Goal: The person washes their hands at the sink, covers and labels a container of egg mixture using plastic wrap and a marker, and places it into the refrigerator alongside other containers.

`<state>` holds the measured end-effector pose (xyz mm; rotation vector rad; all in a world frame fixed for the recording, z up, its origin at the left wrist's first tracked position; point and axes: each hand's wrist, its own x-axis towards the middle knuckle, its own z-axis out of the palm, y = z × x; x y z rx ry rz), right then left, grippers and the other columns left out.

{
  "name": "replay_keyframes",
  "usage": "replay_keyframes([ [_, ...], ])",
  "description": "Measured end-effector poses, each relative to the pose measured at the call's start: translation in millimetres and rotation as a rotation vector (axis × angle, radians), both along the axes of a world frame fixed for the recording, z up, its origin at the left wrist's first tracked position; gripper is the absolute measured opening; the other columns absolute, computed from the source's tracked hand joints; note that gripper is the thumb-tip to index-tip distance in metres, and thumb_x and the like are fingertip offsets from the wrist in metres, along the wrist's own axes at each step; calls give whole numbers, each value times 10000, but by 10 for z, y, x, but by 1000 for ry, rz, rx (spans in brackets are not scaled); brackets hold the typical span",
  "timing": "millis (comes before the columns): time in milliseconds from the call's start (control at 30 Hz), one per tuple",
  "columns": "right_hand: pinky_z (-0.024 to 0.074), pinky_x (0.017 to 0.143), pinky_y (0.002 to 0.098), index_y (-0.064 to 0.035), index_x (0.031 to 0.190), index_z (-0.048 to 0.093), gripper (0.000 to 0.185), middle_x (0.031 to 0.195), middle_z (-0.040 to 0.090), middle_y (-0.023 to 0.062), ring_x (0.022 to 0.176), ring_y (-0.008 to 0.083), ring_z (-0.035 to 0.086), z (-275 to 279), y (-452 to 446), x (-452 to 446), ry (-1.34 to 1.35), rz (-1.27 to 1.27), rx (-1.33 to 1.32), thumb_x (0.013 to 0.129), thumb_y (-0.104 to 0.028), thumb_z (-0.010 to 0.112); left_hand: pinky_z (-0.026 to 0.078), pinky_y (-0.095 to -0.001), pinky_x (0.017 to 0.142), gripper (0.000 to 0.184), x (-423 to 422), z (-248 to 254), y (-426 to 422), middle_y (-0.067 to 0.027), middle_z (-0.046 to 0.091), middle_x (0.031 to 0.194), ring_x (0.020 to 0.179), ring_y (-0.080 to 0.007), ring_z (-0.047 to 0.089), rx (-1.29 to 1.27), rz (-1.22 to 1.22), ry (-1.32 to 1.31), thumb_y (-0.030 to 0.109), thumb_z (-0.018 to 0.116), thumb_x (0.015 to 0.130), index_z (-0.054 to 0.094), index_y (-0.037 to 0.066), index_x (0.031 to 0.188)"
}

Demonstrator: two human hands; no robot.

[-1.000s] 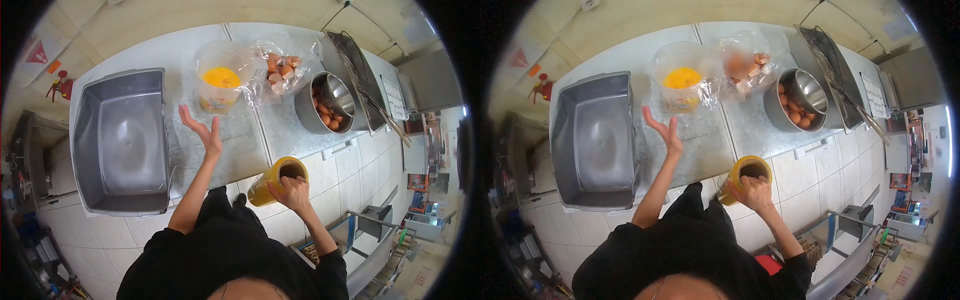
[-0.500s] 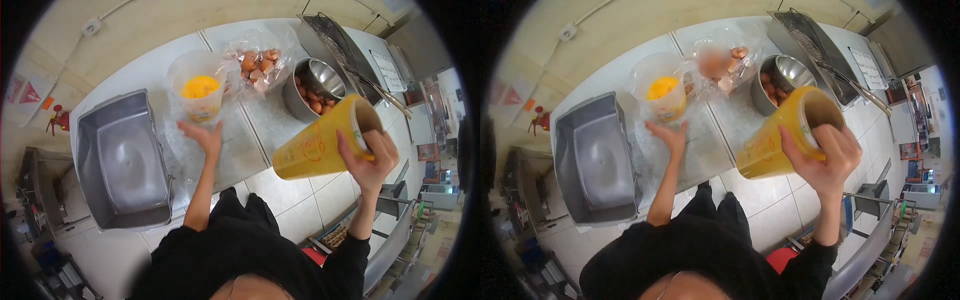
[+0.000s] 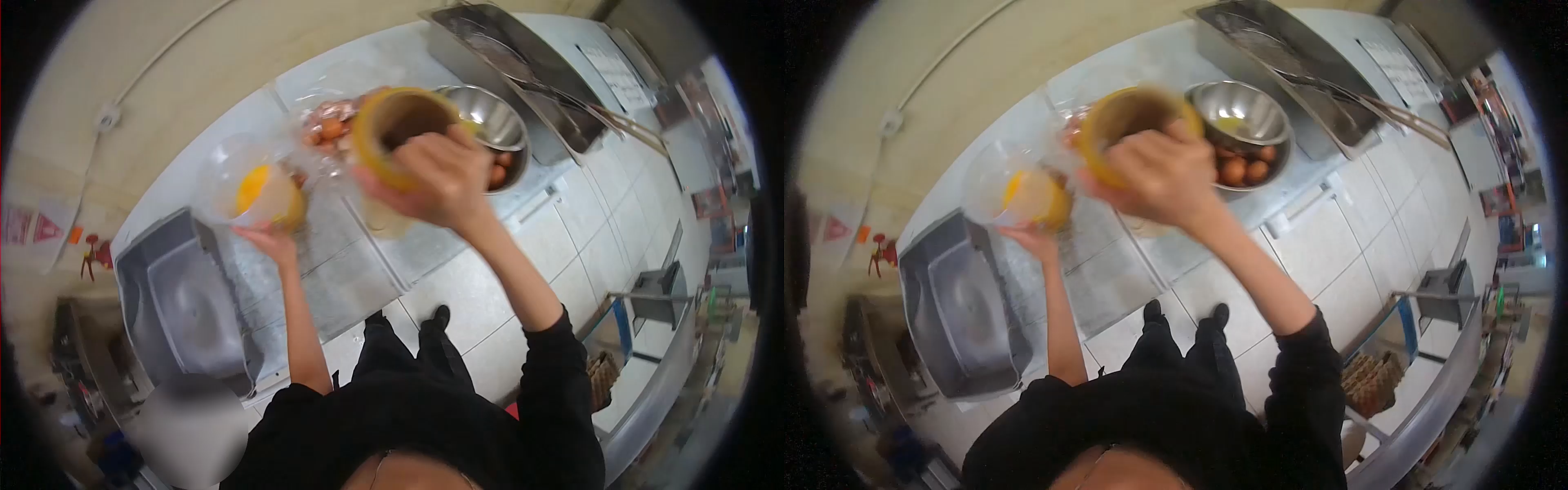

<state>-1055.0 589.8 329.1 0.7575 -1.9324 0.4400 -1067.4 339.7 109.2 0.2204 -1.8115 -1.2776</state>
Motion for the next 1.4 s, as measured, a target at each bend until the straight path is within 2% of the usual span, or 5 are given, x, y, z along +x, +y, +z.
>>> replay_keyframes([
  [267,301,872,426,-55,763,527,347,793,475,83,928,195,430,-42,367,281,-112,133,30,663,-387,537,237,-473,960,669,-18,67,538,-275,141,1313,1196,-400,213,-935,642,48,466,290,859,115,-11,1294],
  [333,270,908,435,-51,802,545,357,860,494,102,998,200,410,-94,731,427,-82,125,29,672,-383,526,242,-522,930,647,234,341,1078,-276,140,1308,1184,-452,185,-1166,941,-1363,456,304,855,138,11,1293],
  [567,237,908,420,-59,960,550,370,1119,445,158,1125,220,343,225,3439,1535,-597,446,275,651,-257,593,223,-490,895,483,2084,-790,2070,-221,305,1159,1085,-350,292,-599,952,-123,367,351,863,353,-41,1122],
  [1067,370,848,455,30,1167,352,684,1135,433,267,1069,364,428,-2809,9215,2689,-2292,-743,-467,756,-496,503,359,-381,766,513,404,-1270,8530,-186,466,922,859,-318,443,-629,-1446,-1302,400,428,829,396,-63,1048],
  [1400,473,681,369,5,1087,462,583,948,573,189,841,284,582,-2901,11942,570,-2152,-452,-815,694,-394,624,382,-367,731,518,-842,-210,11147,-179,484,885,816,-316,465,-306,-1494,-1272,398,446,822,403,-69,1041],
])
